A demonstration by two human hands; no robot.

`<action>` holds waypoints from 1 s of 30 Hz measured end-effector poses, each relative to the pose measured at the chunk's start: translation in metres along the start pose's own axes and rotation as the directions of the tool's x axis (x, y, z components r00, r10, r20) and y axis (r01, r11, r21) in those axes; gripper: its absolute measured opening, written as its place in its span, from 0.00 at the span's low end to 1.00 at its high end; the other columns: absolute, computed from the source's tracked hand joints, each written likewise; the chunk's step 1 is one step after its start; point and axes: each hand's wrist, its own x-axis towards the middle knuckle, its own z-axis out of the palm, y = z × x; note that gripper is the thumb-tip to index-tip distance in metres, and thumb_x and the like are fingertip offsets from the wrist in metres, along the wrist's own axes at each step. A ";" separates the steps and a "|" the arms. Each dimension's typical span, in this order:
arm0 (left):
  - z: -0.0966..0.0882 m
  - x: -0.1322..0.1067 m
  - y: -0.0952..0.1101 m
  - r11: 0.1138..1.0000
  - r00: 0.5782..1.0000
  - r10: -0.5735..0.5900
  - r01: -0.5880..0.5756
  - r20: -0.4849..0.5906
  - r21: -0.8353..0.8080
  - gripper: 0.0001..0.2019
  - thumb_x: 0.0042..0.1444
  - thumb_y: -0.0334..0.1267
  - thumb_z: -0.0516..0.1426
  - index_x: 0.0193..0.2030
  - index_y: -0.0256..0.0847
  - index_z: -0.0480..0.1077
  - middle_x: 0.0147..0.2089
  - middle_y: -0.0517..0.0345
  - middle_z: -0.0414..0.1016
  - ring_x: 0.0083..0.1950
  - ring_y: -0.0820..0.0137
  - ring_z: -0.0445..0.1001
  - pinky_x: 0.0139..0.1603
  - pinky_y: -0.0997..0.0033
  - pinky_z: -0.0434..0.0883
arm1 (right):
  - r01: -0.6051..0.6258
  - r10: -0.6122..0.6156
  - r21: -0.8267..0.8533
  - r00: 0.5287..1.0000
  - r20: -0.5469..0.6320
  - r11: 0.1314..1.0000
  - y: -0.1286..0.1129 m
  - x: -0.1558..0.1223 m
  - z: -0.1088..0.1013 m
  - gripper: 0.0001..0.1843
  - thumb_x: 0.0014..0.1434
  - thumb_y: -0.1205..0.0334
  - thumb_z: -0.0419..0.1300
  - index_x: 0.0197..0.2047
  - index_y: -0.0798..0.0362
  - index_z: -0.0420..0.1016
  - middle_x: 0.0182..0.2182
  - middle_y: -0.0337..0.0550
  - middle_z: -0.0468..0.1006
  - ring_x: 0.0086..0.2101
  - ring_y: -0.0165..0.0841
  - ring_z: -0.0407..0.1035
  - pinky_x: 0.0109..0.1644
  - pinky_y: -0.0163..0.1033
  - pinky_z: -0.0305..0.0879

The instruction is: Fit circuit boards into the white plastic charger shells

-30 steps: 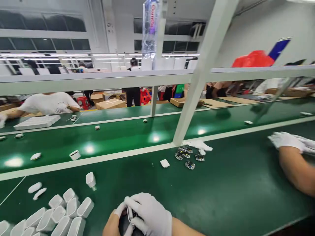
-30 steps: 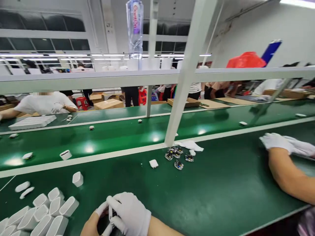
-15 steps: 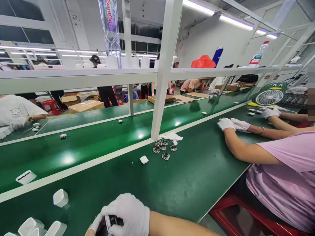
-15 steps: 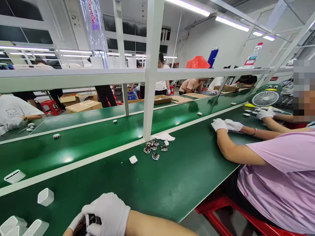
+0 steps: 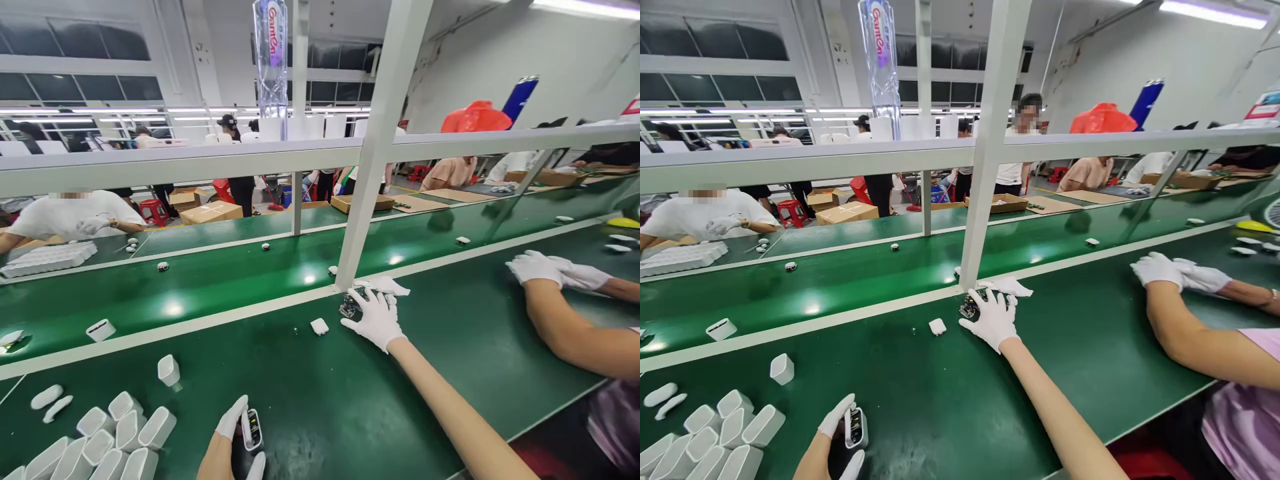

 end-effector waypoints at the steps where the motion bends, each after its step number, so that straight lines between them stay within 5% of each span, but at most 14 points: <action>1: 0.000 0.000 0.002 1.000 1.000 0.014 -0.014 -0.008 0.003 0.29 0.51 0.40 0.53 0.62 0.42 0.62 0.57 0.47 0.71 0.56 0.55 0.72 0.57 0.55 0.69 | -0.015 0.015 -0.020 1.000 0.019 1.000 0.007 0.005 0.006 0.36 0.48 0.49 0.66 0.61 0.44 0.64 0.59 0.51 0.63 0.59 0.59 0.50 0.60 0.71 0.33; 5: -0.001 0.000 0.006 0.999 0.998 0.050 -0.050 -0.032 -0.013 0.27 0.51 0.41 0.54 0.59 0.41 0.66 0.57 0.47 0.72 0.60 0.54 0.69 0.61 0.53 0.66 | -0.039 0.045 -0.067 0.995 0.085 0.997 0.017 0.020 0.024 0.31 0.55 0.46 0.63 0.59 0.47 0.65 0.55 0.50 0.67 0.57 0.54 0.54 0.58 0.68 0.42; 9: -0.012 -0.006 0.017 0.998 0.989 0.040 -0.048 -0.144 -0.047 0.26 0.52 0.42 0.54 0.60 0.41 0.65 0.52 0.48 0.74 0.51 0.57 0.74 0.56 0.54 0.69 | -0.011 0.017 -0.042 0.990 0.138 0.999 0.024 0.035 0.025 0.27 0.57 0.46 0.63 0.54 0.53 0.69 0.54 0.49 0.66 0.56 0.49 0.57 0.59 0.59 0.52; 12: -0.016 -0.011 0.051 0.996 0.958 0.043 -0.063 -0.284 -0.062 0.24 0.53 0.43 0.55 0.58 0.43 0.66 0.53 0.48 0.72 0.51 0.56 0.72 0.55 0.50 0.68 | 0.004 -0.008 0.028 0.992 0.129 1.000 0.029 0.040 0.024 0.21 0.60 0.49 0.62 0.51 0.54 0.71 0.53 0.48 0.68 0.55 0.47 0.60 0.59 0.58 0.54; 14: -0.006 -0.006 0.089 0.982 0.960 0.060 -0.106 -0.275 -0.156 0.21 0.55 0.44 0.55 0.56 0.46 0.68 0.54 0.50 0.71 0.52 0.57 0.72 0.55 0.51 0.68 | 0.017 -0.027 0.100 0.995 0.098 0.995 0.034 0.038 0.022 0.21 0.61 0.50 0.62 0.51 0.55 0.71 0.53 0.48 0.68 0.54 0.46 0.61 0.59 0.58 0.55; 18: 0.053 0.041 0.178 0.908 0.979 0.187 -0.139 0.084 -0.396 0.22 0.57 0.42 0.53 0.59 0.47 0.65 0.61 0.51 0.67 0.58 0.61 0.69 0.58 0.60 0.67 | -0.011 0.020 0.273 0.999 -0.030 0.962 0.058 0.024 0.016 0.19 0.65 0.52 0.59 0.55 0.54 0.69 0.54 0.48 0.69 0.52 0.42 0.65 0.58 0.53 0.60; 21: 0.122 0.100 0.222 0.950 0.955 0.240 -0.194 0.174 -0.243 0.36 0.51 0.47 0.59 0.66 0.41 0.56 0.68 0.45 0.55 0.68 0.56 0.55 0.68 0.60 0.54 | -0.153 0.219 0.378 0.966 -0.140 0.913 0.087 0.013 0.013 0.17 0.69 0.54 0.55 0.56 0.55 0.68 0.53 0.49 0.69 0.51 0.41 0.67 0.56 0.52 0.63; 24: 0.188 0.145 0.235 0.987 0.956 0.151 -0.159 0.250 0.013 0.52 0.41 0.50 0.65 0.70 0.39 0.46 0.73 0.40 0.38 0.73 0.47 0.39 0.69 0.54 0.46 | -0.272 0.363 0.431 0.921 -0.143 0.860 0.111 0.006 0.014 0.16 0.68 0.55 0.56 0.52 0.57 0.70 0.49 0.48 0.72 0.48 0.40 0.69 0.53 0.51 0.66; 27: 0.232 0.165 0.234 0.991 0.964 0.114 -0.127 0.241 0.039 0.56 0.32 0.46 0.68 0.69 0.33 0.50 0.72 0.31 0.41 0.70 0.38 0.43 0.68 0.46 0.47 | -0.304 0.380 0.430 0.919 -0.103 0.850 0.118 0.007 0.014 0.13 0.68 0.56 0.57 0.47 0.58 0.72 0.45 0.46 0.74 0.44 0.37 0.71 0.50 0.48 0.69; 30: 0.256 0.174 0.231 0.991 0.979 0.126 -0.132 0.159 0.031 0.49 0.36 0.44 0.66 0.66 0.32 0.55 0.71 0.33 0.44 0.70 0.40 0.44 0.68 0.48 0.43 | -0.315 0.372 0.396 0.925 -0.076 0.863 0.117 0.016 0.017 0.12 0.66 0.56 0.59 0.48 0.56 0.72 0.45 0.45 0.74 0.43 0.36 0.71 0.49 0.47 0.69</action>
